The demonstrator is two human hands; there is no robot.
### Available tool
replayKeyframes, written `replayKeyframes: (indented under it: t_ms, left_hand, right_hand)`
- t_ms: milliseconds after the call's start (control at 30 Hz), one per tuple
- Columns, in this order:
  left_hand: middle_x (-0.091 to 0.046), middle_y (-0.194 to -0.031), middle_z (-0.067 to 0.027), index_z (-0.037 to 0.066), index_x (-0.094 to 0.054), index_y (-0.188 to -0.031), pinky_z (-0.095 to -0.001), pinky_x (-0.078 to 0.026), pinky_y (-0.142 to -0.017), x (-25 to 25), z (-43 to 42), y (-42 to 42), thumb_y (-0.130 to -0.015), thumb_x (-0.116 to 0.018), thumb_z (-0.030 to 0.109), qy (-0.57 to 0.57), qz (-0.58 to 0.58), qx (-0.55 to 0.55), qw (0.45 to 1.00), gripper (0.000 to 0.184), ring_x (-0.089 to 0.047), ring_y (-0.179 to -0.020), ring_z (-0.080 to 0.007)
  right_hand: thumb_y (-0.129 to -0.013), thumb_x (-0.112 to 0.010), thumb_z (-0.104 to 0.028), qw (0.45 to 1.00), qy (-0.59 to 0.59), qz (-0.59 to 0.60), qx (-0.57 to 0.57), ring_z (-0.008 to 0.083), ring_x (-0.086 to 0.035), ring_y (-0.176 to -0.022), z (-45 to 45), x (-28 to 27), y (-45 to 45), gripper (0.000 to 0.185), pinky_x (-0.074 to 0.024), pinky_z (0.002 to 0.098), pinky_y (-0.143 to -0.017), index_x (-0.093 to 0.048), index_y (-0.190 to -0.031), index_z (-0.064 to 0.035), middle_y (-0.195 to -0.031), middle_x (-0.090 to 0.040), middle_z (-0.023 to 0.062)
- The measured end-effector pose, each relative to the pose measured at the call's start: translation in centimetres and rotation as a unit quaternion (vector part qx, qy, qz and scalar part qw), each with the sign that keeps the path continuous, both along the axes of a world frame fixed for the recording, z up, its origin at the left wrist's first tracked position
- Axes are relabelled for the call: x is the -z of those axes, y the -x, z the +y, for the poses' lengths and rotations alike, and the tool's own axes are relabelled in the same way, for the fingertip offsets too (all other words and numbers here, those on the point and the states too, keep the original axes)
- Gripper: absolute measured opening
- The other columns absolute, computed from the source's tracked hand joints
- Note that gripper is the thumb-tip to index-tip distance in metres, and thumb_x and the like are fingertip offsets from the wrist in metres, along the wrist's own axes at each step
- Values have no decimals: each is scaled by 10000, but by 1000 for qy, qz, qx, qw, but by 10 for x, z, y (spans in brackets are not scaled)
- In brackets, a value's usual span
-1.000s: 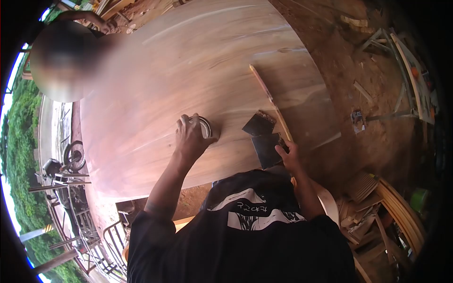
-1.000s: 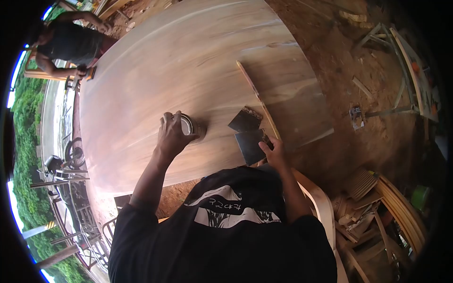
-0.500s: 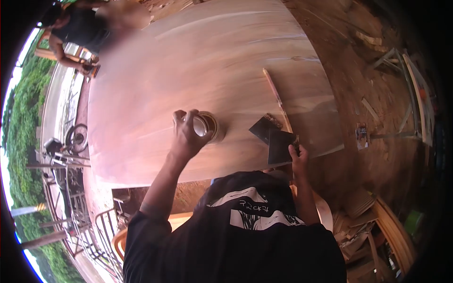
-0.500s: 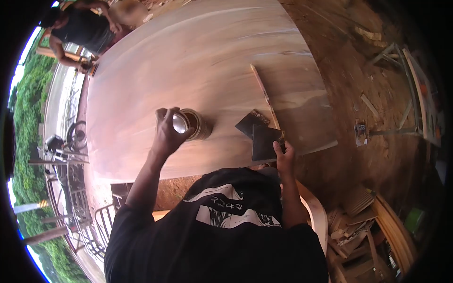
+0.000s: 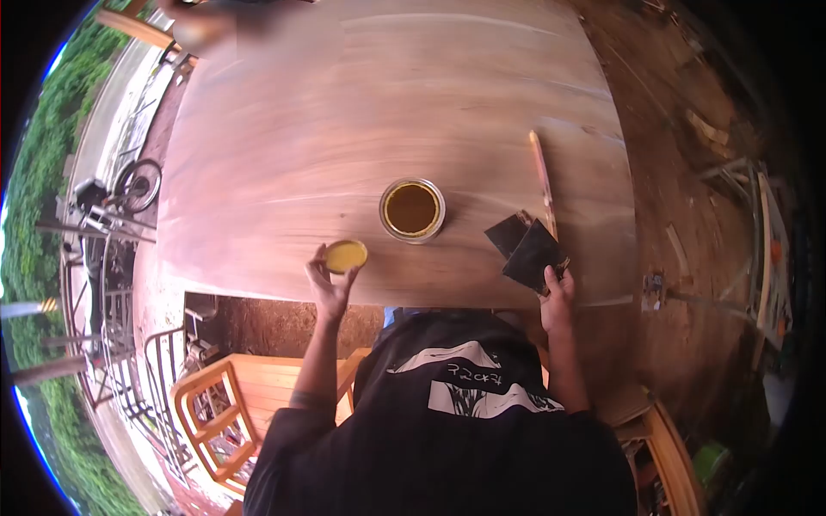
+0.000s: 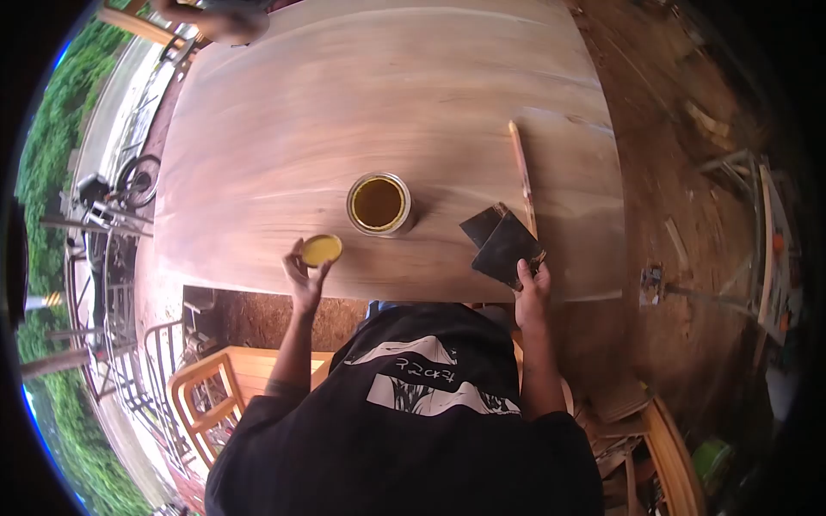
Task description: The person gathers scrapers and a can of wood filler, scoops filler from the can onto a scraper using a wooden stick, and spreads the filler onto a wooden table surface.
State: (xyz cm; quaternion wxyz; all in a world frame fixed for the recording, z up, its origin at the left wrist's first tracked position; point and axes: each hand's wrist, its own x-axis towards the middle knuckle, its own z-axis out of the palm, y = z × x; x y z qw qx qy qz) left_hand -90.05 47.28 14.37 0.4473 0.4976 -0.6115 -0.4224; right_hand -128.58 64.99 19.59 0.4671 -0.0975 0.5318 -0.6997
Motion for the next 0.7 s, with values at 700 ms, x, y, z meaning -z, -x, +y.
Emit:
replayKeyframes:
  t_ms: [700]
  left_hand:
    - [-667,-793,-215,-21,-658,-933,-470,-520,-711,7,-2,436,-805,-579,322,-82,-324,391,858,375,-658,-771,-390]
  right_hand:
    - [-920,-569,-116,926,-135,176,306,163,-529,-1057,130,-21,-41,380,-401,302,-943,-458,-1265,-4,-1159,-569,78]
